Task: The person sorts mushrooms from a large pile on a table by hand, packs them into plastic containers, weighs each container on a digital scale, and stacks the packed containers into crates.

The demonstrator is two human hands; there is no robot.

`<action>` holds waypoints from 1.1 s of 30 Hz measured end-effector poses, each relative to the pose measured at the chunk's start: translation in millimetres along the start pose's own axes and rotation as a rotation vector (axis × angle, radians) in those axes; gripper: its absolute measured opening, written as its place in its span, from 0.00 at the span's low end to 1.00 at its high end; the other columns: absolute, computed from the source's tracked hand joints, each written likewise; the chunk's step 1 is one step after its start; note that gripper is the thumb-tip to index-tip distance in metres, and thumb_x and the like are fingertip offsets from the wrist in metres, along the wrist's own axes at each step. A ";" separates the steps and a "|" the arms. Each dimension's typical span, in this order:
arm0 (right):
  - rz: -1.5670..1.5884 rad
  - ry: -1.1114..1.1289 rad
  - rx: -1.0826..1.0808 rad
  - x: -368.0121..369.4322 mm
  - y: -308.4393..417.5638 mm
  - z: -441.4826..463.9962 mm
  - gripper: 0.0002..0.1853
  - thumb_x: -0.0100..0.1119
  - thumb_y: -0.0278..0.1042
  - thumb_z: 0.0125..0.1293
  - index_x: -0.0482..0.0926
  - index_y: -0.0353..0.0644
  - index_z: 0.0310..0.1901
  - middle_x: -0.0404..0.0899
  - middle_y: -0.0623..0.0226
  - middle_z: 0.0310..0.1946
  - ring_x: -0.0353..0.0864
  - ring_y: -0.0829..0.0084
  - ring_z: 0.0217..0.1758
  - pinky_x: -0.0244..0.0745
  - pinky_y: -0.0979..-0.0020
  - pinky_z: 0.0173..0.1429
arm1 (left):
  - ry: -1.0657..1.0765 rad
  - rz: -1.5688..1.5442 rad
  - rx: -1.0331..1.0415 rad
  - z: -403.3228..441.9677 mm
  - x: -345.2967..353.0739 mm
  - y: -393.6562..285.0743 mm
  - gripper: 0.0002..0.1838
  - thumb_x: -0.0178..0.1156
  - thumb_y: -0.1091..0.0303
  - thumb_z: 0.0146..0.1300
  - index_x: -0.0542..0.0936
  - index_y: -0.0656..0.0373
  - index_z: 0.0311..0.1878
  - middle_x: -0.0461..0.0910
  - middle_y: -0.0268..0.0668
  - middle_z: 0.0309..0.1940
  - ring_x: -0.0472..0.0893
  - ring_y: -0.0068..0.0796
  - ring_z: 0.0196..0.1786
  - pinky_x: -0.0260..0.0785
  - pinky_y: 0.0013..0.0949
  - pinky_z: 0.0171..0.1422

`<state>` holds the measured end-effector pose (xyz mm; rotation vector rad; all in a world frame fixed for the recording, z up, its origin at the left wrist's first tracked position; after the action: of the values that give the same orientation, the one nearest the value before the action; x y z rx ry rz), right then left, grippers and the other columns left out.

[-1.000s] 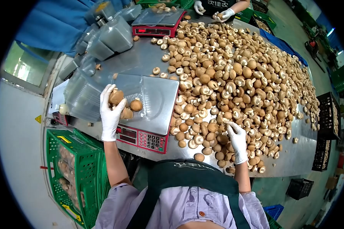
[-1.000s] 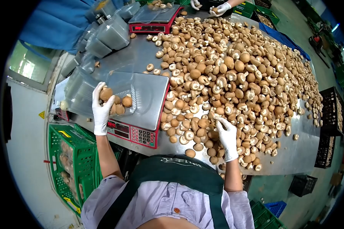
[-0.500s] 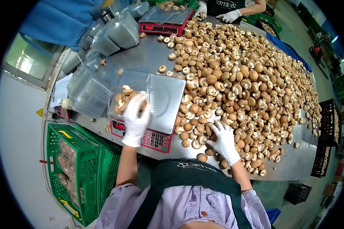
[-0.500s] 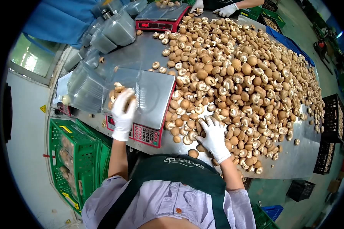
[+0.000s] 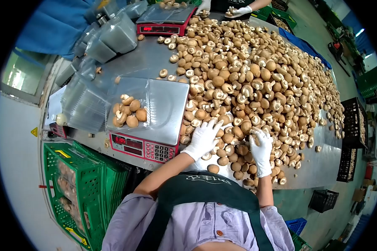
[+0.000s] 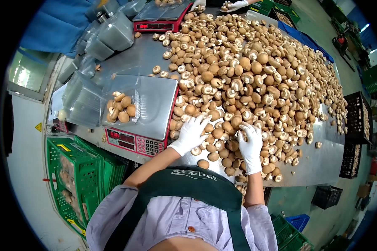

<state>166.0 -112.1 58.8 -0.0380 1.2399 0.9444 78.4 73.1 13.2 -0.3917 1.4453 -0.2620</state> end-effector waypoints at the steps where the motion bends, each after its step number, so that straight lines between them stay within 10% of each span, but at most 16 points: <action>1: 0.031 -0.007 0.018 1.1 -2.8 -3.2 0.11 0.66 0.26 0.53 0.82 0.42 0.40 0.82 0.65 0.44 0.78 0.61 0.47 0.72 0.64 0.56 | 0.025 0.067 0.015 4.9 3.6 -0.8 0.34 0.65 0.59 0.51 0.70 0.52 0.64 0.71 0.42 0.58 0.71 0.41 0.53 0.66 0.42 0.56; 14: 0.000 -0.022 0.161 -11.0 -26.0 -23.4 0.10 0.65 0.27 0.54 0.83 0.43 0.40 0.83 0.65 0.43 0.78 0.62 0.48 0.72 0.65 0.55 | 0.070 0.096 0.017 23.2 -1.2 11.8 0.11 0.55 0.60 0.60 0.79 0.54 0.41 0.79 0.37 0.36 0.77 0.39 0.41 0.69 0.43 0.44; 17: 0.046 -0.033 0.222 -10.5 -32.9 -16.2 0.12 0.66 0.27 0.53 0.83 0.43 0.41 0.83 0.66 0.44 0.78 0.62 0.48 0.73 0.66 0.55 | -0.155 -0.005 0.138 34.1 -4.0 -0.5 0.12 0.52 0.64 0.63 0.76 0.54 0.48 0.77 0.38 0.43 0.77 0.40 0.45 0.72 0.42 0.47; 19: -0.001 -0.026 0.161 -6.2 -29.2 -6.0 0.15 0.67 0.28 0.52 0.82 0.44 0.44 0.82 0.65 0.45 0.78 0.62 0.49 0.73 0.66 0.56 | 0.137 0.149 0.098 50.3 17.8 -10.5 0.20 0.55 0.67 0.60 0.74 0.49 0.57 0.75 0.39 0.49 0.79 0.39 0.45 0.75 0.39 0.43; 27: 0.040 0.076 0.102 35.8 -16.5 11.2 0.25 0.68 0.36 0.52 0.76 0.45 0.54 0.78 0.60 0.53 0.78 0.60 0.55 0.73 0.66 0.58 | 0.072 0.009 0.082 65.3 22.3 -1.8 0.18 0.60 0.60 0.59 0.76 0.49 0.52 0.74 0.40 0.46 0.80 0.40 0.43 0.75 0.40 0.38; 32: 0.478 0.114 0.598 16.4 -40.7 -11.6 0.24 0.69 0.38 0.54 0.79 0.40 0.53 0.83 0.60 0.45 0.82 0.71 0.46 0.76 0.70 0.51 | 0.062 -1.098 -0.271 31.6 -11.1 12.8 0.18 0.57 0.59 0.64 0.78 0.55 0.54 0.78 0.29 0.32 0.76 0.17 0.38 0.70 0.21 0.38; 33: 0.624 0.120 0.688 13.8 -39.3 -16.0 0.24 0.68 0.38 0.55 0.79 0.40 0.54 0.83 0.62 0.45 0.81 0.74 0.46 0.76 0.71 0.51 | 0.287 -1.285 -0.457 20.6 -4.8 17.2 0.21 0.53 0.57 0.65 0.75 0.57 0.57 0.80 0.35 0.43 0.78 0.25 0.46 0.73 0.26 0.44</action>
<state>178.3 -137.1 23.9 0.8876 1.6743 0.9943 97.2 92.8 12.0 -1.7019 1.3341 -1.0447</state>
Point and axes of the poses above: each hand's wrist, its own z-axis towards the middle knuckle, its own x-axis out of the palm, y = z × x, the point moved 7 cm from there along z, towards the middle knuckle
